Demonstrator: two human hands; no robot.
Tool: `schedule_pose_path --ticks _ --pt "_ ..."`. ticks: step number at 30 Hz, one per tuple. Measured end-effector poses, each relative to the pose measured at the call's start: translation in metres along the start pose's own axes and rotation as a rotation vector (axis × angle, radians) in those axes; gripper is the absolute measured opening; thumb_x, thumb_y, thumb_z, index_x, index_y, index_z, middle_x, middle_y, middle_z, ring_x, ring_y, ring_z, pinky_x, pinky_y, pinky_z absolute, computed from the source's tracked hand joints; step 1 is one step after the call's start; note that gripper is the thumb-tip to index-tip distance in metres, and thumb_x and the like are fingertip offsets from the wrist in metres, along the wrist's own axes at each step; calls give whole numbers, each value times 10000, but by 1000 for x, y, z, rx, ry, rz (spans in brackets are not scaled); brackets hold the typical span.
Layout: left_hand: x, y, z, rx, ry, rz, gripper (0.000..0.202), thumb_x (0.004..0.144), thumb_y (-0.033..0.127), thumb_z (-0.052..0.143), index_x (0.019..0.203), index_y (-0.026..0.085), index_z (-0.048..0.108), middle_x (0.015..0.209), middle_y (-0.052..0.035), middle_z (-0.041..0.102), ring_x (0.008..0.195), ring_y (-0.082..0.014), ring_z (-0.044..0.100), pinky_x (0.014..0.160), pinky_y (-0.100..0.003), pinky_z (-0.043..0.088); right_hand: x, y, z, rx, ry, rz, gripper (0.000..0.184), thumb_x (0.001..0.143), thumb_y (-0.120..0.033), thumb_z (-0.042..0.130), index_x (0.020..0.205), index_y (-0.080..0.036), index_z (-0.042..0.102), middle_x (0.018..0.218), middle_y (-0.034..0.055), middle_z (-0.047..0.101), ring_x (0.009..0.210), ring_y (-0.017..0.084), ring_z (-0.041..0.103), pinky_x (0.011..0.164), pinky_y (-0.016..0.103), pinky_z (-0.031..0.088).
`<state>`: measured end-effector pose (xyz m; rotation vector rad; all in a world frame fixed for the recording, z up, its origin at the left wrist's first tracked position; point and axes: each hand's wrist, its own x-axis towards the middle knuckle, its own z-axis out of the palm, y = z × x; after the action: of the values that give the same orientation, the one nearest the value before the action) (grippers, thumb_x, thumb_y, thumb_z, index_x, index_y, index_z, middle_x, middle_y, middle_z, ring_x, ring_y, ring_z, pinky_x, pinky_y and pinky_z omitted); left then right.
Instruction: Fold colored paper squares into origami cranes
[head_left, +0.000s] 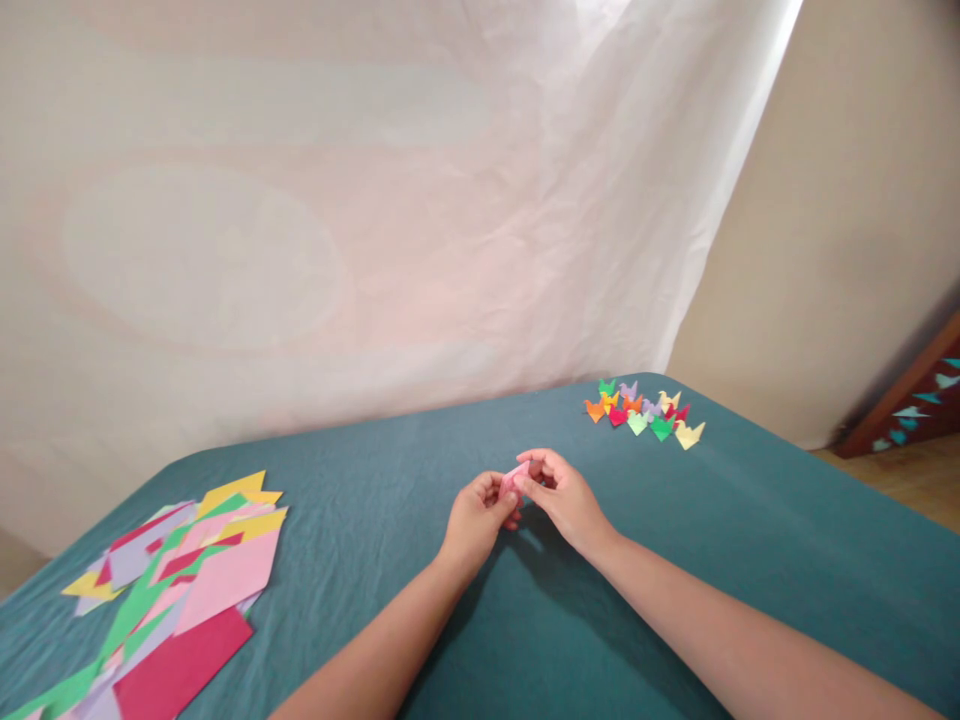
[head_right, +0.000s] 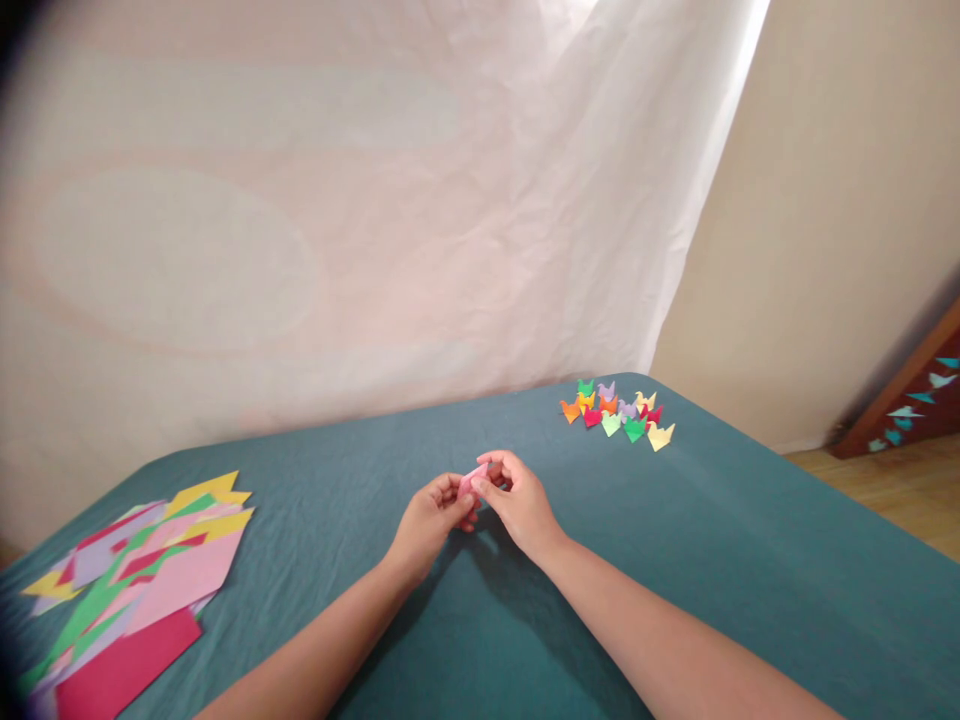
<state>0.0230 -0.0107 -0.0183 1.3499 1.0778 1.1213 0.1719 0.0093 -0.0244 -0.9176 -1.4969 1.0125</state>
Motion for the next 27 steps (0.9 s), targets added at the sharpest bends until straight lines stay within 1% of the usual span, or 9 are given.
schedule_pose_path --ticks 2,3,6,8,12,16,21,24,27 --pt "1 1 -3 72 19 20 246 735 359 638 817 129 605 656 0 583 511 -94 515 505 -211 439 0 0 -2 -63 1 -35 320 786 -310 618 1091 -232 562 801 -6 635 706 157 593 668 269 469" --pt "2 2 -5 97 24 22 238 728 350 646 800 125 618 639 5 577 488 -86 496 484 -201 418 0 -1 -3 -108 -3 -64 296 790 -292 614 1079 -239 577 831 -3 635 720 156 592 675 268 465" --pt "3 3 -10 134 35 20 227 703 332 674 772 116 658 571 18 553 454 -79 469 454 -188 373 -1 -4 -4 -242 -28 -161 141 816 -254 588 945 -237 642 883 6 633 776 155 589 685 255 446" --pt "4 4 -12 146 56 28 241 705 341 675 790 115 678 563 18 555 460 -80 469 462 -187 371 -2 -4 -4 -293 -37 -182 91 830 -251 577 870 -225 654 844 4 630 775 154 584 670 247 434" --pt "5 3 -12 147 114 56 295 732 382 652 847 112 687 635 -13 607 529 -101 510 515 -201 417 -3 -3 -3 -329 -39 -147 119 843 -295 574 790 -204 631 752 -5 612 699 144 564 620 238 415" --pt "5 3 -12 163 139 77 328 761 411 617 879 114 690 705 -56 655 619 -149 577 576 -241 466 -4 -4 -2 -335 -37 -178 154 855 -297 558 749 -199 612 798 7 612 742 147 563 634 235 415" --pt "3 4 -14 279 200 163 206 707 357 688 758 158 706 799 -56 656 786 -183 592 698 -257 457 -4 -3 -2 -323 -25 -172 108 853 -288 557 818 -207 619 842 12 617 766 148 572 622 231 421" --pt "2 3 -13 349 166 202 171 736 330 660 697 164 668 791 -49 661 761 -176 603 691 -258 456 -3 -2 -3 -331 -44 -160 116 845 -295 569 793 -208 626 813 8 619 754 150 573 626 233 424" --pt "2 1 -9 237 95 161 158 775 319 618 753 163 625 769 -43 681 713 -166 630 670 -260 475 -3 -4 -4 -337 -57 -145 157 847 -302 565 742 -202 625 772 4 617 732 149 572 629 234 423"
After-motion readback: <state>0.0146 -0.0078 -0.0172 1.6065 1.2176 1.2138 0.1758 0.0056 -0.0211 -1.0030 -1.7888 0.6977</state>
